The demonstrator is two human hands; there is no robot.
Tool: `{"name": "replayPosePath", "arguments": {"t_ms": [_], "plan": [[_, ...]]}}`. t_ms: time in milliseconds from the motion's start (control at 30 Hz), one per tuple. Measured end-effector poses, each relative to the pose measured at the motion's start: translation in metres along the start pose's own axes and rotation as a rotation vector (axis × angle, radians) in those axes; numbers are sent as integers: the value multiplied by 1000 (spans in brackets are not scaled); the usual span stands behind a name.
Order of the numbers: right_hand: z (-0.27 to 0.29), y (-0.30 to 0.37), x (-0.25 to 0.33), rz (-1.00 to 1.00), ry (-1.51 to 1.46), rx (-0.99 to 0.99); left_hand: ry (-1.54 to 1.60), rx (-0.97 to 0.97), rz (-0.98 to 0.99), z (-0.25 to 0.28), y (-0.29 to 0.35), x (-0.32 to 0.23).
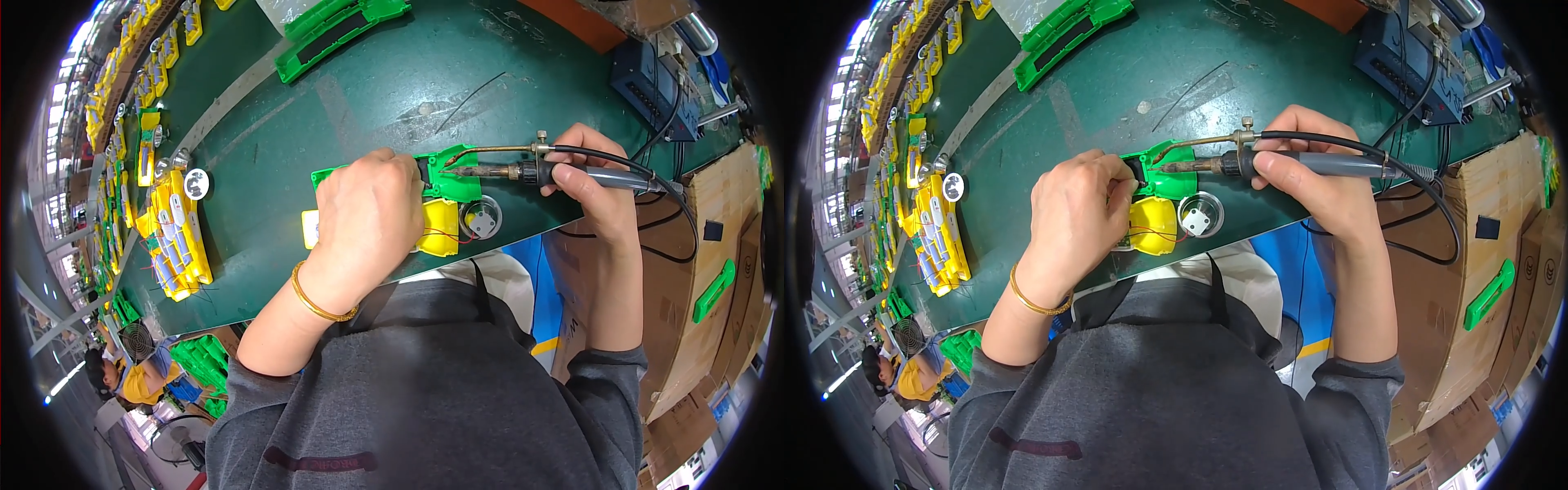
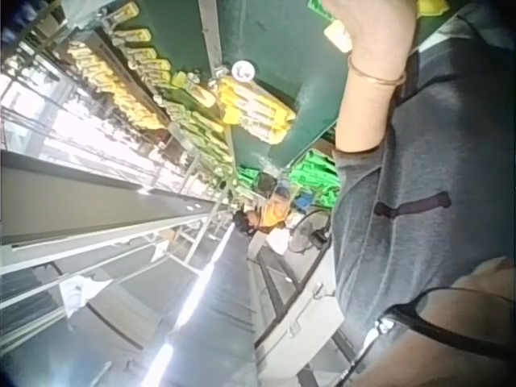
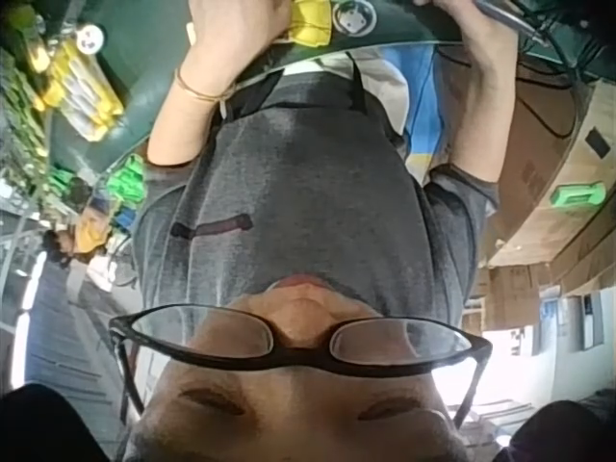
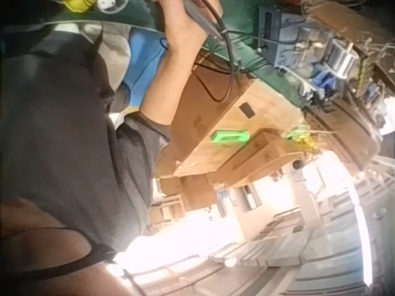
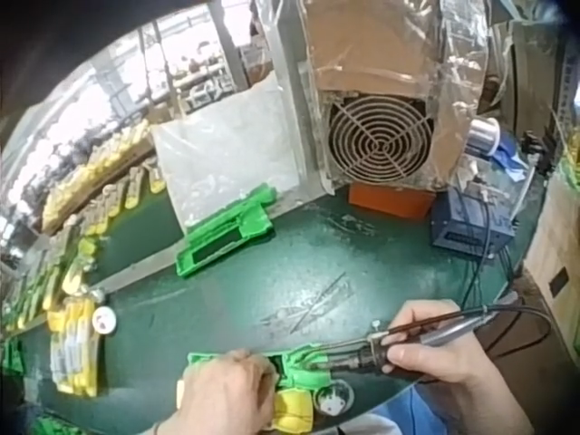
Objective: Soldering wires to circuit boards inside flashlight housings on a production line.
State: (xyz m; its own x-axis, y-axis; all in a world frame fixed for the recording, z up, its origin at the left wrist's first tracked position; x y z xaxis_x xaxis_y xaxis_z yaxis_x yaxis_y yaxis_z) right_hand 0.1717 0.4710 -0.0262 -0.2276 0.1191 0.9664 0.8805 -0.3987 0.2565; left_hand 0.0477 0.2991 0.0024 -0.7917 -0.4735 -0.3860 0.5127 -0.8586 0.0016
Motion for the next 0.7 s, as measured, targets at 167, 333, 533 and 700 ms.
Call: {"name": "replayPosePath", "arguments": {"t_ms": [167,333,533,700], "plan": [[-7,-3,1,-8,30,40,-13,7,-3,1,-1,-2],[-14,-6,2,-64,66,69,-7,7,-4,1,-2,-2],[-15,-10,0,-82,37,93,-26,9,-18,-1,-4,-4],[-11,-8,3,-78,92,78,-20,23,-23,-1,-4,-3]]}}
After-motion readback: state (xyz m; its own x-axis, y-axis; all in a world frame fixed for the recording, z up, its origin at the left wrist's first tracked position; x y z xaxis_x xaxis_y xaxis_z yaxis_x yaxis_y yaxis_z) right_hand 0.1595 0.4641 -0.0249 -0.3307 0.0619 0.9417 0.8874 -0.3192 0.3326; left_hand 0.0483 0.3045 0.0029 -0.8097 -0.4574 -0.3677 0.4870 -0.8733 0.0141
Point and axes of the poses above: each hand's wrist, its own y-axis away from the middle knuckle, its own z-axis out of the back of the hand, x = y × z, the point moved 7 cm from there along -y, towards the middle knuckle, and after that the axes turned 3 degrees about -z, right-handed, at the moved point
